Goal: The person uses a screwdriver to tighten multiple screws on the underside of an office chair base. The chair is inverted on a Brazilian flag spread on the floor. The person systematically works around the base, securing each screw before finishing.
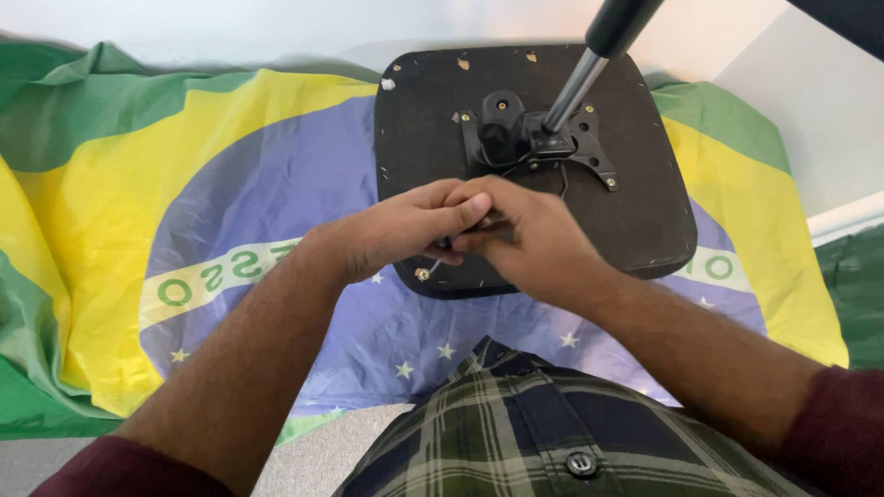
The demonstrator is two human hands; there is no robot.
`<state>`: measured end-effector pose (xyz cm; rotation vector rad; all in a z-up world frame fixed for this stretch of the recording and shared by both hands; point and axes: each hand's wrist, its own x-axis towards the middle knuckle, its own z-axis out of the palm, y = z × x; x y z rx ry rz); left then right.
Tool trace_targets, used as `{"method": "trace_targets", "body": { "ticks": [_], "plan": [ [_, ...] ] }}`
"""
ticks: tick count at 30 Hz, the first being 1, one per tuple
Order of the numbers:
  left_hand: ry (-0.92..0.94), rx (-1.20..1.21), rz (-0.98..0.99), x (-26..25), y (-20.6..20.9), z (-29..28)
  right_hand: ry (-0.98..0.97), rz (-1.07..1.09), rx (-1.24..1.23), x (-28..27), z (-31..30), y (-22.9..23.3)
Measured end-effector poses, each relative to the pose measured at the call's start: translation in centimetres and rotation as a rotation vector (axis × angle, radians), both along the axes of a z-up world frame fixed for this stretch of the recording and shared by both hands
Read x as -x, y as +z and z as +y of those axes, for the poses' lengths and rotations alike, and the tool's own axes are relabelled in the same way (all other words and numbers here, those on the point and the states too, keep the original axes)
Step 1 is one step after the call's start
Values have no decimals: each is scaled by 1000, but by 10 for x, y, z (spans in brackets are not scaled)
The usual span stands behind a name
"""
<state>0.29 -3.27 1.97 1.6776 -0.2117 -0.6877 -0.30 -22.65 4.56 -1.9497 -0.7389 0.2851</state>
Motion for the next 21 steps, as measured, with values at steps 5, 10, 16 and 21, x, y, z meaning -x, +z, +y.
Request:
{"method": "trace_targets", "body": {
  "ticks": [5,10,16,21],
  "plan": [
    [-100,20,-214,-14,6,-22,-186,-86,169,-6,-37,13],
    [-78,-167,-295,-32,-27,-36,-313,-154,168,-10,-74,14],
    [160,-436,-264,-12,-106,-60,-419,-95,189,-11,-108,4],
    [356,-443,-428,8,-135,-84,-403,-79,177,-12,-118,-7]
  ]
}}
